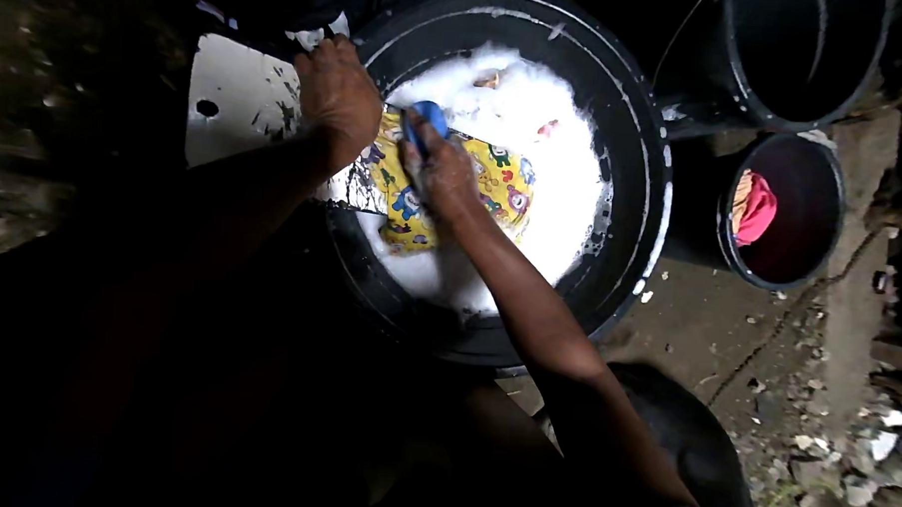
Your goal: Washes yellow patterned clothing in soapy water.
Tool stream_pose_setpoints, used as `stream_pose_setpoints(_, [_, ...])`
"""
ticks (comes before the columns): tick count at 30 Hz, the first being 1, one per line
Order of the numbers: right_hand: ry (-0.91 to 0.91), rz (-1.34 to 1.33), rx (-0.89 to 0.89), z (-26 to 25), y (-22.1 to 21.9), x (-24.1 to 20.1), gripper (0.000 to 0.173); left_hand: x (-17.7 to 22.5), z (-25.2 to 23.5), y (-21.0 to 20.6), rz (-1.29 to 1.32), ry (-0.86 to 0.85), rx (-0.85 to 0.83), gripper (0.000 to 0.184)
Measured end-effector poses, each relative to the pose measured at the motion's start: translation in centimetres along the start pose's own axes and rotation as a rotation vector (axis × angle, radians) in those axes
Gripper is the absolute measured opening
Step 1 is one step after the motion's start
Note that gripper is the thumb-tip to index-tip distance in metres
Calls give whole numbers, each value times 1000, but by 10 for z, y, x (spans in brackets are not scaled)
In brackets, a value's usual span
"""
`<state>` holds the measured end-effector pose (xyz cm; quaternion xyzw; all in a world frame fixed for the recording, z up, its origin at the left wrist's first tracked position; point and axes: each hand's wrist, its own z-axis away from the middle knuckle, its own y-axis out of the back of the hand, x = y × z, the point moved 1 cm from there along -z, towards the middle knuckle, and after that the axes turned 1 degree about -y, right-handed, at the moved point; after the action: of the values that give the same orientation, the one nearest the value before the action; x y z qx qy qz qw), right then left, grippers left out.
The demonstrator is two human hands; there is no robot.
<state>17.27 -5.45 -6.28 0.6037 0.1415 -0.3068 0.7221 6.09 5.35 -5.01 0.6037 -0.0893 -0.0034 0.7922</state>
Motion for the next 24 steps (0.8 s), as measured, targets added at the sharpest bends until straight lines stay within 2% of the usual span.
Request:
stream_pose_setpoints(3, [-221, 36, 94, 9, 19, 84, 43, 2, 0, 0, 6, 19, -11, 50])
stream_pose_setpoints(6, [-504, 53, 72, 20, 36, 160, 45, 1, 0, 0, -14, 25, -25, 50])
stream_pose_setpoints(7, [-544, 58, 65, 19, 40, 165, 45, 1, -1, 1, -29, 14, -26, 50])
stream_pose_setpoints(9, [-493, 53, 93, 15, 41, 132, 45, 2, 0, -1, -34, 4, -27, 50])
stream_pose_setpoints(12, [-82, -2, 221, 14, 4, 27, 46, -1, -1, 1, 29, 6, -14, 52])
stream_pose_setpoints(14, [93, -81, 226, 24, -22, -6, 48, -3, 0, -1, 15, 6, -21, 52])
stream_pose_setpoints(16, [17, -95, 192, 33, -21, 16, 46, 1, 0, -2, 4, 5, 1, 51])
stream_pose_setpoints(21, [-489, -41, 265, 77, 3, 156, 47, -2, 0, -2, -10, -7, -25, 52])
stream_pose_setpoints(23, [-613, -19, 269, 75, 8, 167, 48, 0, -2, -1, -11, -14, -19, 52])
stream_pose_setpoints(24, [-584, -14, 283, 71, 8, 152, 47, 1, -1, -2, -9, -9, -14, 52])
